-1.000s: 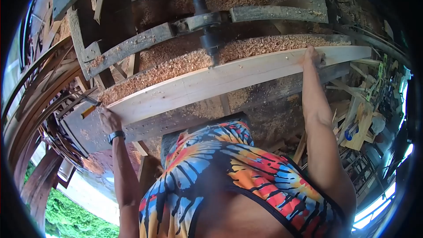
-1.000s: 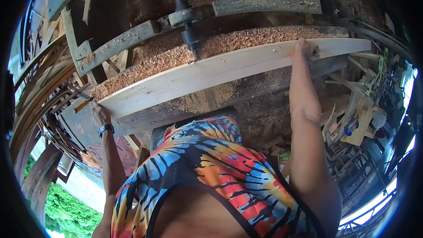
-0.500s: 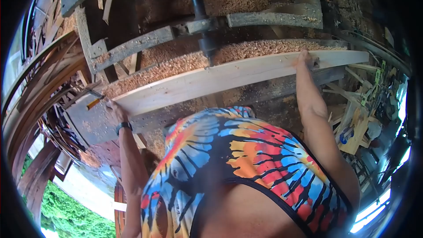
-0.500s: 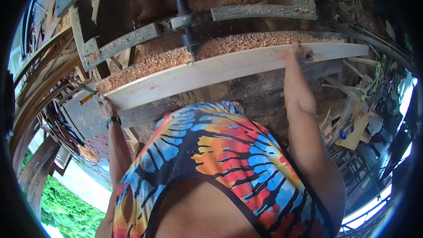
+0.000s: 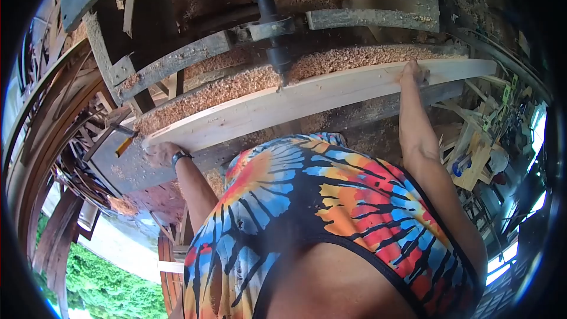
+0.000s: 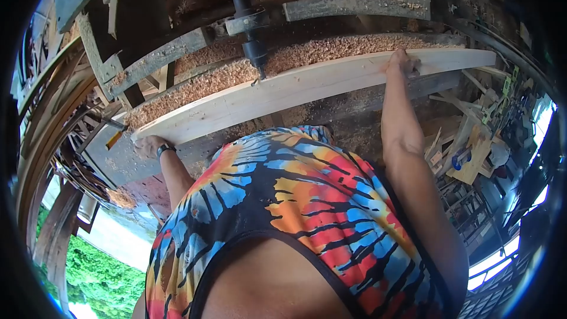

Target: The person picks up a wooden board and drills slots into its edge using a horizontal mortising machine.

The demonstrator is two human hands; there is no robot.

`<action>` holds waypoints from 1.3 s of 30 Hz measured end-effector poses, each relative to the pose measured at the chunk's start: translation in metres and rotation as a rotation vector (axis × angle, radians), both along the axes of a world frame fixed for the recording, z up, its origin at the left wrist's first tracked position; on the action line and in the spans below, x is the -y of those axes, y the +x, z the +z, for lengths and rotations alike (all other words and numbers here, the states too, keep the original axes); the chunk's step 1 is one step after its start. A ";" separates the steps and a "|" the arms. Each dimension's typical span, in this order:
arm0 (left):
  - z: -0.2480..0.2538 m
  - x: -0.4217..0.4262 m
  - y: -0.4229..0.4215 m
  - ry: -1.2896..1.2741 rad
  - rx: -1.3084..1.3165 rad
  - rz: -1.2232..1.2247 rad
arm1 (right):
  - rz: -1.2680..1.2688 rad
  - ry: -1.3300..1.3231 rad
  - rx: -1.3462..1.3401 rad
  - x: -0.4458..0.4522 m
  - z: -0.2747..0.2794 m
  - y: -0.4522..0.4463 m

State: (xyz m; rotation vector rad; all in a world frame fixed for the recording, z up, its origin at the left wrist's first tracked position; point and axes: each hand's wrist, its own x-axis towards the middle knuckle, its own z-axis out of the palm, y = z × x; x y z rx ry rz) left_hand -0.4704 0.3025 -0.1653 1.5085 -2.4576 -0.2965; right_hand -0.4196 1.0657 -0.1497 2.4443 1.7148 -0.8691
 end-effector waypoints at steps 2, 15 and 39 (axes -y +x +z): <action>0.005 0.001 -0.004 -0.003 -0.015 0.056 | 0.024 0.040 0.028 0.006 -0.002 0.000; 0.025 0.018 -0.008 0.113 -0.030 0.092 | 0.134 0.165 0.090 0.031 0.003 0.001; -0.026 0.057 0.023 -0.066 -0.160 -0.088 | 0.164 0.238 0.051 0.021 -0.001 -0.004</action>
